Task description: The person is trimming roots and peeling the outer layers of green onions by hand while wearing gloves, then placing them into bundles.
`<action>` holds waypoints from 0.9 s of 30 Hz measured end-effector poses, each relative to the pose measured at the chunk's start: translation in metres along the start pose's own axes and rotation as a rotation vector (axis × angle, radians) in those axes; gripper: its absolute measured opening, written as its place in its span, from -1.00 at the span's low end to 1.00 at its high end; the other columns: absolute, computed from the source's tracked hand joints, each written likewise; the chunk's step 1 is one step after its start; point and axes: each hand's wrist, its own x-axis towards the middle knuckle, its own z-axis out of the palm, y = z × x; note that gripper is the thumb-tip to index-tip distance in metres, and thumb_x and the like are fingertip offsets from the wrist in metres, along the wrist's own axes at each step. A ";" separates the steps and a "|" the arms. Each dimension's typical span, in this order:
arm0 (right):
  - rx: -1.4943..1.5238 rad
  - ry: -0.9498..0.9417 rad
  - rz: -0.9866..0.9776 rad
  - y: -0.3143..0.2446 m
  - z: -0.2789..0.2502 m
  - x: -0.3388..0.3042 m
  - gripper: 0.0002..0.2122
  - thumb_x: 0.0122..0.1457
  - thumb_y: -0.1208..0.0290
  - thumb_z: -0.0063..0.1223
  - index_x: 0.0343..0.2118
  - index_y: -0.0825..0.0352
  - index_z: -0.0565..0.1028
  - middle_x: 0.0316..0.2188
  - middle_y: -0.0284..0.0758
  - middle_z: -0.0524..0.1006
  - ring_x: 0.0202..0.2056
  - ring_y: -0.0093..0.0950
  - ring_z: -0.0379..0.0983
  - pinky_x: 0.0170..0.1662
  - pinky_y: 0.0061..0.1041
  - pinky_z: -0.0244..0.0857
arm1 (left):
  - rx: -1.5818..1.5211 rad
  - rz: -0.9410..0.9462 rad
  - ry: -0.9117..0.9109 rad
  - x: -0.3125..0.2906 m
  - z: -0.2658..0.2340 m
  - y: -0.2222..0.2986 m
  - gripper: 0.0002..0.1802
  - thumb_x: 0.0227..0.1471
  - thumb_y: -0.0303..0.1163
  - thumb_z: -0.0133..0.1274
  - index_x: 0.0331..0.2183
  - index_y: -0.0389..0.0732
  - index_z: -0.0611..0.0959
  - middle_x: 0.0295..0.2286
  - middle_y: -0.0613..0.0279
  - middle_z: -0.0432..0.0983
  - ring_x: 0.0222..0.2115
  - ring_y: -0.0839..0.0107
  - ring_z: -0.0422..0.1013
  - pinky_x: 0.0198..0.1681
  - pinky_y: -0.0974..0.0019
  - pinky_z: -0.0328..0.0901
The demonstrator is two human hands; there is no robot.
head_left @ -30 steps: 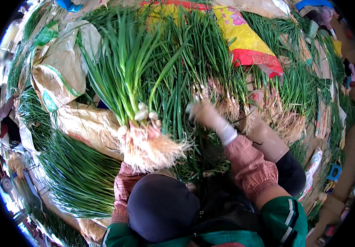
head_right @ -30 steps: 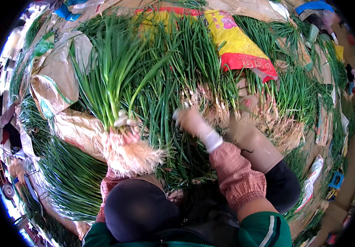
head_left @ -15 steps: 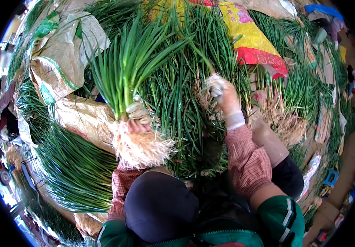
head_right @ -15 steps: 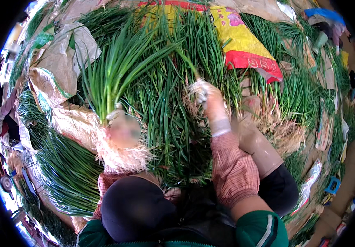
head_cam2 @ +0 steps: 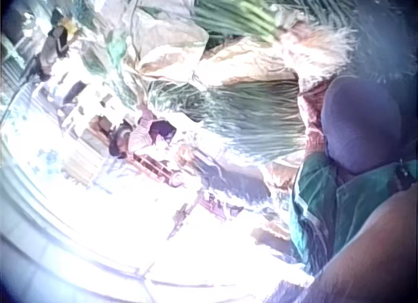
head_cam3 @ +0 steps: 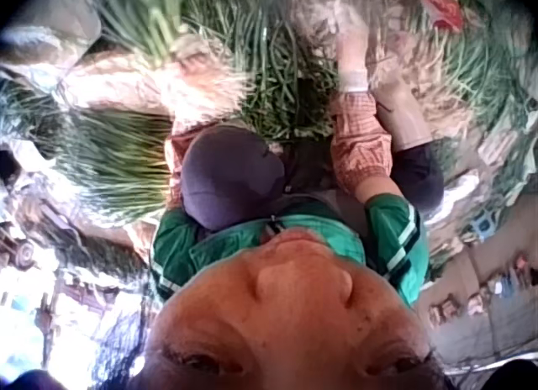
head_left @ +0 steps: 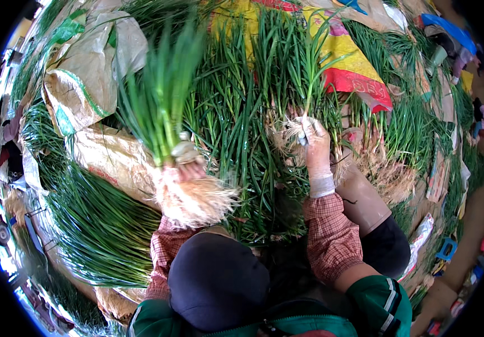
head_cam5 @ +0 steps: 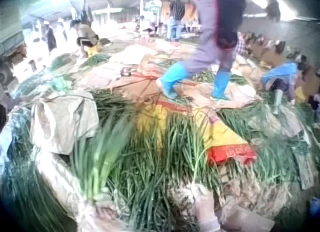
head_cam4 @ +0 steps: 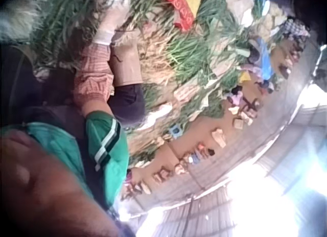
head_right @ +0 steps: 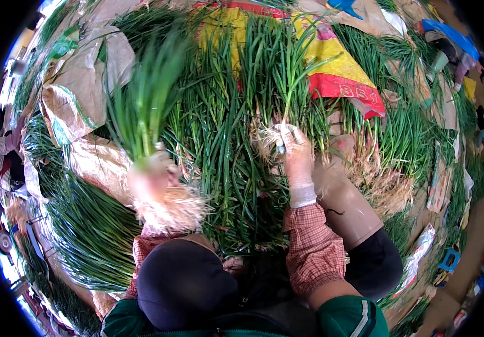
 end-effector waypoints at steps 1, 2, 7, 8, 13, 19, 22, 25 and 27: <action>-0.033 0.000 0.027 0.001 0.008 -0.005 -0.79 0.32 0.32 -0.03 -0.19 0.35 0.54 -0.59 -0.55 0.41 -0.58 -0.76 0.20 -0.53 -0.73 0.08 | 0.027 0.004 0.020 -0.001 -0.004 -0.009 -0.31 -0.13 -0.20 0.19 0.02 -0.29 0.38 -0.14 0.23 0.43 -0.14 0.23 0.39 0.15 0.05 0.15; -0.024 0.027 0.087 0.002 0.017 -0.011 -0.80 0.31 0.33 -0.03 -0.19 0.34 0.54 -0.59 -0.55 0.42 -0.60 -0.77 0.19 -0.55 -0.74 0.06 | 0.059 0.003 0.043 0.000 -0.007 -0.018 -0.29 -0.13 -0.20 0.19 0.04 -0.30 0.38 -0.13 0.22 0.42 -0.13 0.22 0.39 0.17 0.04 0.14; -0.157 -0.230 0.063 0.002 0.066 -0.064 -0.80 0.29 0.28 0.02 -0.19 0.29 0.55 -0.53 -0.51 0.47 -0.55 -0.75 0.28 -0.48 -0.74 0.17 | 0.192 -0.144 0.213 -0.002 -0.015 -0.043 -0.28 -0.16 -0.21 0.12 0.07 -0.28 0.42 0.12 0.06 0.32 0.11 -0.07 0.26 0.26 -0.07 0.07; -0.084 -0.394 0.123 0.003 0.075 -0.074 -0.78 0.27 0.27 0.06 -0.20 0.32 0.56 -0.49 -0.47 0.51 -0.51 -0.73 0.32 -0.43 -0.70 0.22 | 0.195 -0.167 0.215 -0.002 -0.015 -0.044 -0.24 -0.15 -0.21 0.12 0.11 -0.30 0.36 0.02 0.07 0.37 0.13 -0.03 0.23 0.27 -0.04 0.06; -0.267 -0.327 0.186 -0.010 0.077 -0.080 -0.81 0.27 0.37 -0.01 -0.40 0.34 0.56 -0.62 -0.46 0.46 -0.61 -0.71 0.29 -0.51 -0.70 0.20 | 0.121 -0.118 0.162 -0.008 -0.009 -0.041 -0.19 -0.12 -0.19 0.11 0.18 -0.24 0.31 0.00 0.12 0.40 0.07 0.09 0.29 0.27 0.02 0.07; -0.137 -0.267 0.202 -0.024 0.114 -0.016 -0.46 0.23 0.06 0.03 0.10 0.42 0.36 -0.09 -0.22 0.51 -0.16 -0.50 0.46 -0.03 -0.46 0.33 | 0.100 -0.168 0.199 -0.004 -0.009 -0.043 -0.24 -0.16 -0.26 0.15 0.11 -0.29 0.37 -0.10 0.11 0.44 -0.01 0.12 0.33 0.24 0.05 0.13; 0.263 -0.207 0.230 -0.015 0.143 -0.006 -0.55 0.29 0.16 -0.02 0.11 0.38 0.33 -0.06 -0.26 0.47 -0.14 -0.49 0.44 0.00 -0.47 0.33 | 0.092 -0.161 0.197 -0.002 -0.005 -0.045 -0.23 -0.18 -0.24 0.17 0.09 -0.34 0.36 -0.14 0.10 0.46 -0.05 0.14 0.34 0.22 0.08 0.14; 0.593 -0.270 0.162 0.002 0.146 -0.015 -0.81 0.32 0.33 -0.06 -0.10 0.28 0.42 -0.17 -0.34 0.50 -0.16 -0.52 0.44 0.02 -0.45 0.34 | -0.002 -0.057 0.223 -0.002 0.003 -0.049 -0.24 -0.15 -0.23 0.16 0.10 -0.31 0.36 -0.14 0.09 0.46 -0.06 0.15 0.33 0.23 0.09 0.12; 1.082 -0.218 0.287 0.011 0.137 -0.023 -0.85 0.34 0.31 -0.10 -0.17 0.24 0.42 -0.15 -0.34 0.45 -0.09 -0.46 0.40 0.12 -0.32 0.25 | -0.057 0.025 0.275 -0.004 0.008 -0.050 -0.26 -0.12 -0.22 0.14 0.09 -0.34 0.36 -0.16 0.12 0.43 -0.03 0.19 0.31 0.22 0.10 0.13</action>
